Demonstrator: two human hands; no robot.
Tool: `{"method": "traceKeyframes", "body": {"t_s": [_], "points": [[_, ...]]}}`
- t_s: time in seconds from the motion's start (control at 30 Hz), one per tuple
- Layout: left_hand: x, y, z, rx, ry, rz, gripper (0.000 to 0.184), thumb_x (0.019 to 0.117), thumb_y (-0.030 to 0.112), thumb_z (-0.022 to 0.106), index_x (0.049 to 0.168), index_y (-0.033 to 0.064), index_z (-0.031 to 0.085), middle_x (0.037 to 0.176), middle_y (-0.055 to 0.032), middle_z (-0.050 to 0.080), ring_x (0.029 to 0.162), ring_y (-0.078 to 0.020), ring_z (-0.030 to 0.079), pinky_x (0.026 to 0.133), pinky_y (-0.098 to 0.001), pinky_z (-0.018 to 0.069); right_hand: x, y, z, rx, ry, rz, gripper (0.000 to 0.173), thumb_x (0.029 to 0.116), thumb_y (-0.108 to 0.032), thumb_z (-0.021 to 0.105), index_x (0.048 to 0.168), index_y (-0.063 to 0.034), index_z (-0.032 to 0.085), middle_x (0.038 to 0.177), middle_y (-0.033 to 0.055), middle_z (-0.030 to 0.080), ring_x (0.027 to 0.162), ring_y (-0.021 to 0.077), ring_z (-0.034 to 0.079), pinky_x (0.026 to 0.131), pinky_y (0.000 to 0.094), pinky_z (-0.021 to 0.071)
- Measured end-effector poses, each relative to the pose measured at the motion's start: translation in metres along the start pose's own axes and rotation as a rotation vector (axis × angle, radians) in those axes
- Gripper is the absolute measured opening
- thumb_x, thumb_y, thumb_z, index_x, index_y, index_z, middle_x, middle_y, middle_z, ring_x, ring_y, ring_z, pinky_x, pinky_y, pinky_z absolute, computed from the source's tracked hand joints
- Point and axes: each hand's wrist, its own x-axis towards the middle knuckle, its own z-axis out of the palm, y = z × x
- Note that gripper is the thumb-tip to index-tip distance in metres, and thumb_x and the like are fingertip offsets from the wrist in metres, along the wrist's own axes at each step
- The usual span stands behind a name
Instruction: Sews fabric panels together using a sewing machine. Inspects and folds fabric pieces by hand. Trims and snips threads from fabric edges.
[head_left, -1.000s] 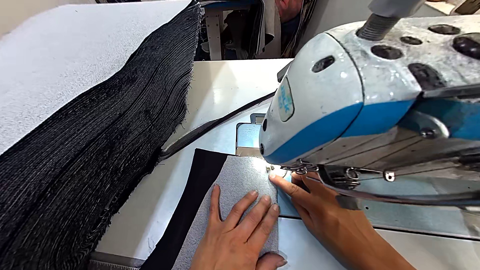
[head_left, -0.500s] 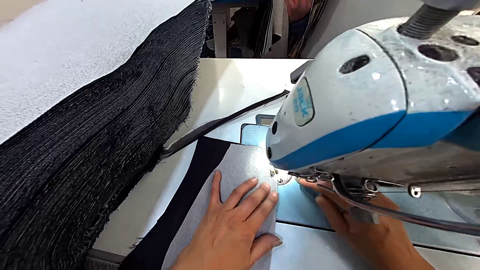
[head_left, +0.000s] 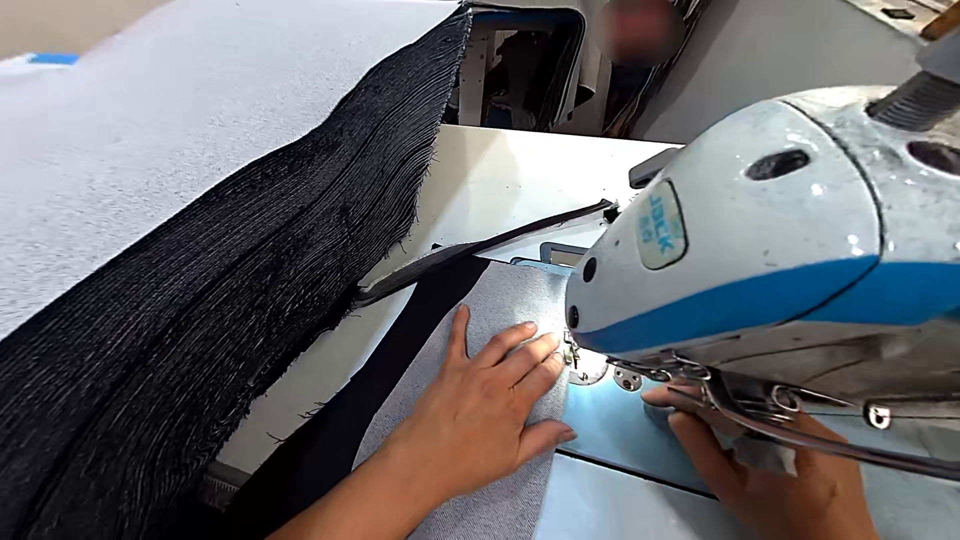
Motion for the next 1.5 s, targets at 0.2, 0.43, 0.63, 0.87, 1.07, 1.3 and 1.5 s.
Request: {"method": "traceKeyframes", "body": {"t_s": [0.2,0.43,0.63,0.87,1.07,1.3,1.5], "points": [[0.003,0.0,-0.003,-0.06,-0.063,-0.015,0.058,0.1058,0.058,0.034,0.141,0.0194,0.06,0.15,0.0039,0.055,0.15,-0.0208,0.038,0.115,-0.0762,0.0154,0.003,0.006,0.006,0.021,0.028,-0.033,0.027,0.0905,-0.018,0.05,0.078,-0.0071,0.072,0.081,0.0125,0.074,0.082,0.0219,0.071,0.074,0.033,0.0541],[-0.054,0.047,-0.004,-0.031,0.027,-0.054,0.059,0.1025,0.058,0.041,0.14,0.0167,0.061,0.149,0.0017,0.057,0.142,-0.0266,0.05,0.108,-0.0791,0.0252,-0.017,-0.036,0.006,0.14,-0.099,-0.093,0.029,0.0926,-0.014,0.05,0.093,-0.0113,0.079,0.103,0.0079,0.077,0.101,0.0237,0.072,0.086,0.037,0.0576],[-0.123,0.056,-0.044,-0.137,0.157,-0.244,0.036,0.1029,0.031,0.055,0.127,0.0087,0.07,0.132,-0.0092,0.069,0.125,-0.0293,0.064,0.103,-0.0571,0.0487,-0.09,-0.108,-0.002,0.182,-0.193,-0.159,0.024,0.0977,-0.007,0.055,0.112,-0.0065,0.075,0.121,0.0137,0.073,0.121,0.0323,0.064,0.103,0.0421,0.049],[-0.11,-0.009,-0.089,-0.325,-0.035,-0.63,0.039,0.1052,0.029,0.055,0.118,-0.0067,0.065,0.114,-0.0247,0.066,0.114,-0.0402,0.062,0.1,-0.0601,0.0463,-0.086,-0.169,-0.03,0.598,-0.115,0.149,0.024,0.0963,-0.002,0.058,0.115,0.0036,0.072,0.111,0.0152,0.074,0.089,0.0161,0.074,0.071,0.028,0.0623],[-0.109,0.07,-0.15,-1.066,0.33,-0.369,0.02,0.106,0.023,0.051,0.111,0.0077,0.063,0.09,0.0003,0.069,0.084,-0.0072,0.068,0.078,-0.0288,0.0589,-0.02,-0.245,-0.021,1.25,0.095,0.311,0.056,0.0922,-0.036,0.075,0.128,0.0032,0.055,0.109,0.0042,0.073,0.1,0.0082,0.071,0.085,0.0272,0.062],[-0.119,0.039,-0.288,-0.709,0.878,-0.372,0.019,0.1067,0.021,0.052,0.11,0.0124,0.069,0.085,0.0072,0.071,0.073,-0.0017,0.068,0.066,-0.0232,0.0599,0.036,-0.236,-0.099,1.548,0.355,0.473,0.029,0.1094,-0.018,0.042,0.096,-0.0159,0.068,0.079,-0.0036,0.073,0.071,0.0028,0.07,0.063,0.0222,0.0611],[-0.133,0.032,-0.299,-0.391,0.813,-0.257,0.02,0.1049,0.029,0.055,0.104,0.0143,0.069,0.08,0.0076,0.069,0.07,-0.0012,0.067,0.061,-0.0193,0.0564,0.03,-0.2,-0.126,1.301,0.341,0.206,0.023,0.1063,-0.021,0.052,0.099,-0.0181,0.074,0.085,-0.0038,0.077,0.074,0.0024,0.073,0.068,0.0209,0.0624]]}}
